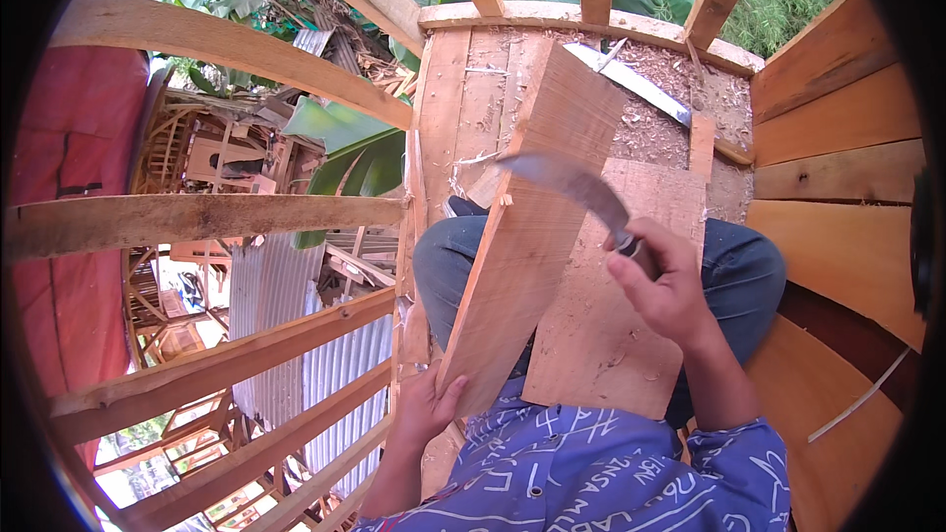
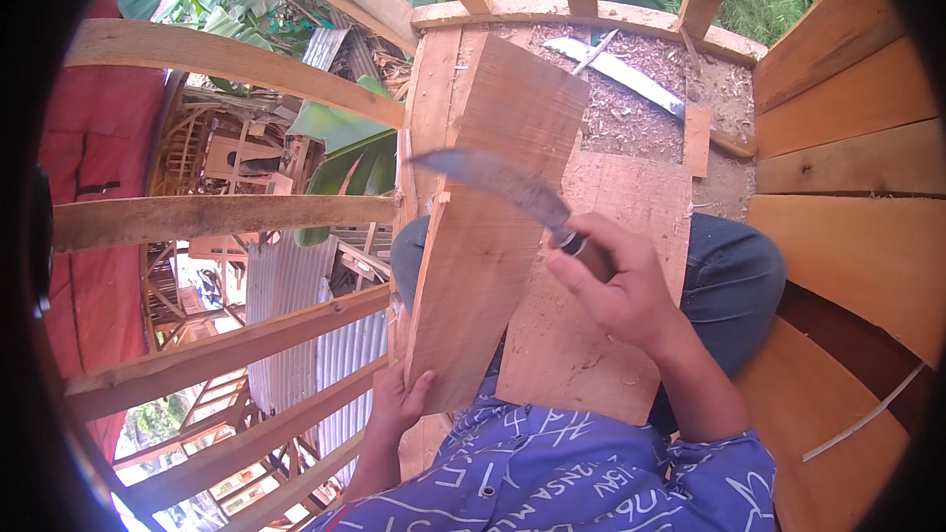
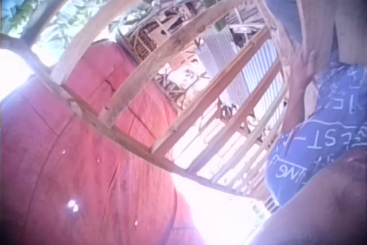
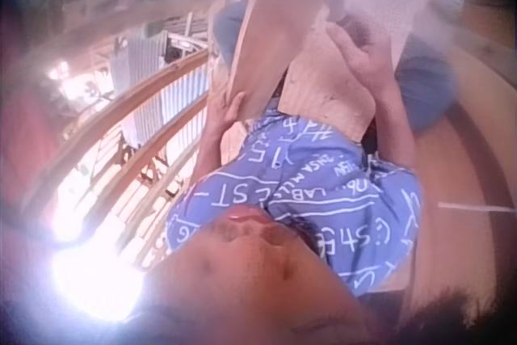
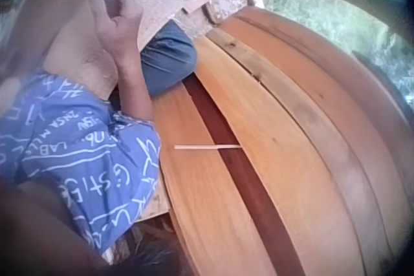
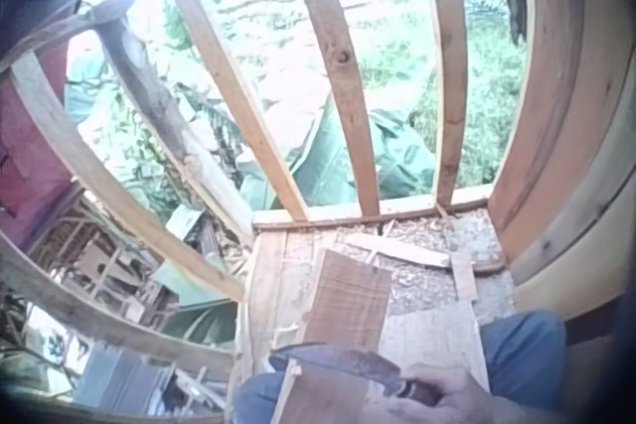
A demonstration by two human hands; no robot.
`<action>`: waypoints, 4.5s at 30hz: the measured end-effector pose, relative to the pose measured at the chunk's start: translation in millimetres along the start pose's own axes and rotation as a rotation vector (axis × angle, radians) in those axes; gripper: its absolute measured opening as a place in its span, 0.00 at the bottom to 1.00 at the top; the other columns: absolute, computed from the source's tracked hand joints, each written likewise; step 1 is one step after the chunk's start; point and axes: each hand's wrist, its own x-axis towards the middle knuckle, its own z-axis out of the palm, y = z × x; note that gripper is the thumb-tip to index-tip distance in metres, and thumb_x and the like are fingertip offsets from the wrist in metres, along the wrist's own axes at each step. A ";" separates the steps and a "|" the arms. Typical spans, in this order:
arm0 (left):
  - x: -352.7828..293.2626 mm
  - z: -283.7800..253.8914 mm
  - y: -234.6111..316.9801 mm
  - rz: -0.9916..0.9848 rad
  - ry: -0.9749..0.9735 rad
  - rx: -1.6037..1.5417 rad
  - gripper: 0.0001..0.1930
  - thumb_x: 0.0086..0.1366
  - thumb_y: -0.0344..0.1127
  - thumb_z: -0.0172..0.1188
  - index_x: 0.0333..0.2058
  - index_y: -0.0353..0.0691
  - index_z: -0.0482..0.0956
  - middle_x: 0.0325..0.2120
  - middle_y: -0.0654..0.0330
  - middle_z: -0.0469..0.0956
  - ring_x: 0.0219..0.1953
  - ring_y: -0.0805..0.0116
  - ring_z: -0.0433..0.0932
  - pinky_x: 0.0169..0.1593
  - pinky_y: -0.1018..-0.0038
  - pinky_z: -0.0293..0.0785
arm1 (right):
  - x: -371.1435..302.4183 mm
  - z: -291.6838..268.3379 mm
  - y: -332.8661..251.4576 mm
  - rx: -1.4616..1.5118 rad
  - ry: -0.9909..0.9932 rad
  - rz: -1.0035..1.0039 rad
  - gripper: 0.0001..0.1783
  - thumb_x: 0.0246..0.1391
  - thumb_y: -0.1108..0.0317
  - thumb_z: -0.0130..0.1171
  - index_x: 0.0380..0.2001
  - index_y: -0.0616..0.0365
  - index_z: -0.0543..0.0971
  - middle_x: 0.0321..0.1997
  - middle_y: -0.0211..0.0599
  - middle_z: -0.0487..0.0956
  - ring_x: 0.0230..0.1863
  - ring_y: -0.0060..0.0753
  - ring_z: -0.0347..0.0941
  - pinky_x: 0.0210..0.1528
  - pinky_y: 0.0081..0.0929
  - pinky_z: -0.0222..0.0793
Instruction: The person sits cross-legged on a wooden floor and uses a curved knife to shave and smooth a rectangular wooden plank. They hold the plank with their left hand and repeatedly scrape the surface with the knife in their right hand, removing thin shavings of wood.
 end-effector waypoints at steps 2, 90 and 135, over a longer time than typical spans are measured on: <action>-2.3 -0.7 1.5 0.005 0.008 0.023 0.14 0.60 0.39 0.61 0.37 0.34 0.78 0.22 0.45 0.78 0.26 0.49 0.81 0.30 0.64 0.74 | -5.8 15.6 10.4 -0.022 -0.269 0.007 0.15 0.54 0.67 0.63 0.40 0.66 0.77 0.22 0.29 0.74 0.24 0.17 0.68 0.27 0.20 0.64; -5.2 1.1 6.1 -0.013 -0.019 -0.028 0.12 0.60 0.36 0.61 0.37 0.33 0.77 0.23 0.45 0.77 0.27 0.48 0.79 0.31 0.64 0.72 | 1.0 25.6 20.7 -0.306 0.080 -0.150 0.17 0.47 0.75 0.66 0.42 0.66 0.78 0.22 0.39 0.76 0.19 0.24 0.70 0.23 0.24 0.64; -2.7 -3.4 5.6 0.012 -0.054 -0.053 0.12 0.59 0.37 0.63 0.35 0.32 0.76 0.20 0.43 0.75 0.25 0.45 0.78 0.28 0.63 0.72 | 14.5 32.0 49.6 -0.688 0.201 -0.640 0.21 0.41 0.79 0.68 0.41 0.65 0.75 0.17 0.38 0.70 0.16 0.35 0.70 0.17 0.30 0.62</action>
